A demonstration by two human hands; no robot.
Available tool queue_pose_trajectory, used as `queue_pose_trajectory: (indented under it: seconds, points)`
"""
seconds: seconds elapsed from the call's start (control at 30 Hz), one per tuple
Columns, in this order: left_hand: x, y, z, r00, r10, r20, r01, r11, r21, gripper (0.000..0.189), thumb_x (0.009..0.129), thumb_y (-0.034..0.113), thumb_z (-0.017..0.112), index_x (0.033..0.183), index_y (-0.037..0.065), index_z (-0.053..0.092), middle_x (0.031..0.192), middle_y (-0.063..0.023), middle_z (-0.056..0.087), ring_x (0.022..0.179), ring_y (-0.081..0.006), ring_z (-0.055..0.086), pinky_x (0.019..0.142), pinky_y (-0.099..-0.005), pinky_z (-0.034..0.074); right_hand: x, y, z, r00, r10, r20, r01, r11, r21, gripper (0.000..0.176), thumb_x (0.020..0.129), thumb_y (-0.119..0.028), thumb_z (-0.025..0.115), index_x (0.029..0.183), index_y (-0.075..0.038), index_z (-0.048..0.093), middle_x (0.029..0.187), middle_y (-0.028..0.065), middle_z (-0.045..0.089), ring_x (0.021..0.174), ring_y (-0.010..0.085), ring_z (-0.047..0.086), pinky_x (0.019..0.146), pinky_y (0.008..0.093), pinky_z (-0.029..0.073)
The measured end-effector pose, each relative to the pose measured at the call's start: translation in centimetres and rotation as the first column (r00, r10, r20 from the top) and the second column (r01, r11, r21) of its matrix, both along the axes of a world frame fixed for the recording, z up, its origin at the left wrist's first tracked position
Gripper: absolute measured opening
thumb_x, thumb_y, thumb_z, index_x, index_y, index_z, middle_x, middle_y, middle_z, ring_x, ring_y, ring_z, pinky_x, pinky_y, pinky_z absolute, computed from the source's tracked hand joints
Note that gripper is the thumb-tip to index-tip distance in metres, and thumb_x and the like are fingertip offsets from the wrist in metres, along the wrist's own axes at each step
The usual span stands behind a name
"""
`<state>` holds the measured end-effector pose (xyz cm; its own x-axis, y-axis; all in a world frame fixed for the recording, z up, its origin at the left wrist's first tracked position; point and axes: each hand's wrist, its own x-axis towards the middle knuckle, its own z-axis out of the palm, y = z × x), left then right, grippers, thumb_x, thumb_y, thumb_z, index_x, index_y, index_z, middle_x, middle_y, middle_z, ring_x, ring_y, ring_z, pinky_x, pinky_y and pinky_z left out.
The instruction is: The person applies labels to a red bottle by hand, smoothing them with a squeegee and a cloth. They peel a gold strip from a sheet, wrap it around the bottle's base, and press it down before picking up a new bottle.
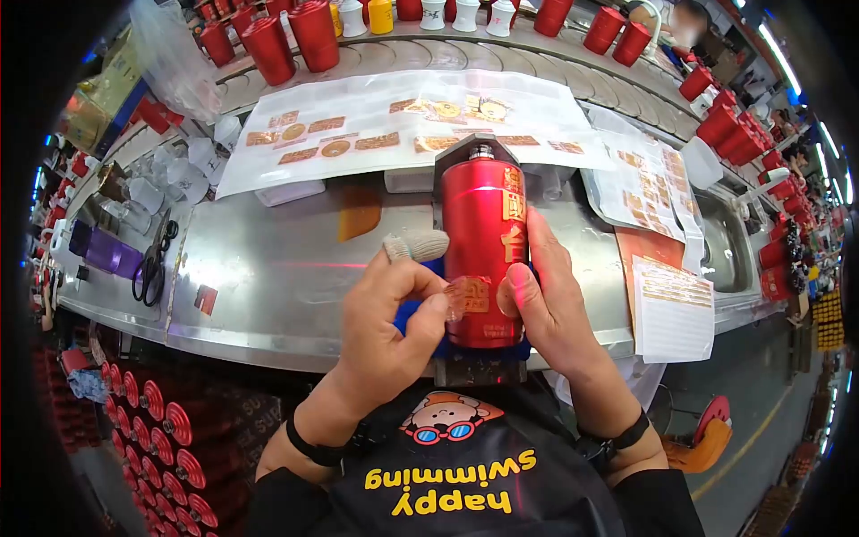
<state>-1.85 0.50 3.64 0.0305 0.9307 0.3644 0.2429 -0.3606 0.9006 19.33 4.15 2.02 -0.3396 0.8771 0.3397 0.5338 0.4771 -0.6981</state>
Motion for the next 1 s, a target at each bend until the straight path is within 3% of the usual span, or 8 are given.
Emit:
queue_pose_trajectory:
  seconds: [0.13,0.23,0.43,0.53,0.63,0.77,0.87,1.0]
  points:
    - [1.1,0.3,1.5,0.995,-0.078,0.066,0.072,0.993,0.089,0.005,0.082,0.000,0.060,0.086,-0.002,0.060,0.099,-0.0194,0.060,0.084,-0.0234,0.065,0.069,-0.0279,0.049,0.1,-0.1,0.0,1.000,-0.001,-0.006,0.001,1.000,-0.003,0.063,0.102,-0.027,0.048,0.146,0.012,0.026,0.147,0.0330,0.034,0.134,0.0444,0.035,0.113,0.0471,0.027]
    - [1.0,0.3,2.3,0.974,-0.226,0.031,0.225,0.973,0.049,0.005,0.090,0.000,0.051,0.090,-0.004,0.053,0.126,-0.0224,0.052,0.101,-0.0161,0.062,0.093,-0.0334,0.049,0.2,-0.2,-0.1,1.000,-0.001,-0.008,0.001,1.000,-0.002,0.062,0.103,-0.027,0.048,0.146,0.012,0.027,0.147,0.0330,0.034,0.134,0.0441,0.036,0.113,0.0470,0.027]
    - [0.4,0.4,0.6,0.886,-0.262,0.384,0.339,0.929,-0.149,0.006,0.092,0.004,0.049,0.093,-0.001,0.052,0.104,-0.0152,0.061,0.100,-0.0204,0.064,0.096,-0.0374,0.049,0.1,-0.2,-0.1,1.000,-0.007,0.000,0.007,1.000,0.004,0.063,0.102,-0.027,0.049,0.146,0.011,0.027,0.146,0.0328,0.035,0.133,0.0441,0.036,0.112,0.0473,0.028]
    - [0.2,0.3,-0.4,0.794,-0.220,0.567,0.358,0.923,-0.142,0.006,0.095,0.007,0.054,0.095,0.000,0.056,0.093,-0.0031,0.053,0.093,-0.0089,0.060,0.076,-0.0226,0.042,0.1,0.0,-0.3,1.000,-0.006,0.019,0.006,1.000,0.020,0.066,0.101,-0.028,0.053,0.146,0.012,0.026,0.146,0.0340,0.034,0.133,0.0452,0.035,0.112,0.0482,0.028]
    - [-0.7,0.0,-1.4,0.893,-0.118,0.435,0.238,0.943,-0.233,0.007,0.094,0.007,0.056,0.093,0.000,0.056,0.090,-0.0020,0.050,0.078,-0.0061,0.050,0.072,-0.0228,0.040,-0.2,-0.2,0.0,0.998,-0.028,0.063,0.024,0.997,0.076,0.078,0.095,-0.032,0.062,0.146,0.013,0.025,0.147,0.0359,0.030,0.132,0.0479,0.035,0.112,0.0502,0.028]
    - [-0.7,0.1,-1.7,0.932,-0.074,0.355,0.155,0.966,-0.206,0.008,0.092,0.007,0.058,0.090,0.000,0.056,0.087,-0.0016,0.048,0.072,-0.0062,0.041,0.070,-0.0226,0.037,-1.6,-0.4,1.3,0.987,-0.053,0.149,0.019,0.975,0.222,0.100,0.080,-0.038,0.078,0.145,0.015,0.023,0.149,0.0369,0.025,0.129,0.0512,0.034,0.110,0.0535,0.029]
    - [-0.8,0.1,-2.1,0.935,-0.051,0.350,0.129,0.971,-0.203,0.007,0.091,0.006,0.058,0.089,0.000,0.056,0.087,-0.0016,0.047,0.072,-0.0059,0.042,0.069,-0.0227,0.037,-2.3,-0.4,1.8,0.971,-0.099,0.217,0.060,0.982,0.179,0.104,0.081,-0.045,0.076,0.148,0.013,0.021,0.152,0.0353,0.022,0.136,0.0487,0.029,0.113,0.0515,0.025]
    - [-1.1,0.2,-2.2,0.956,-0.038,0.291,0.105,0.970,-0.219,0.006,0.091,0.006,0.058,0.087,0.001,0.056,0.086,-0.0015,0.046,0.070,-0.0059,0.042,0.065,-0.0226,0.036,-2.5,-0.1,1.5,0.963,-0.118,0.243,0.062,0.972,0.226,0.104,0.074,-0.037,0.081,0.144,0.016,0.024,0.149,0.0362,0.024,0.129,0.0511,0.032,0.109,0.0553,0.029]
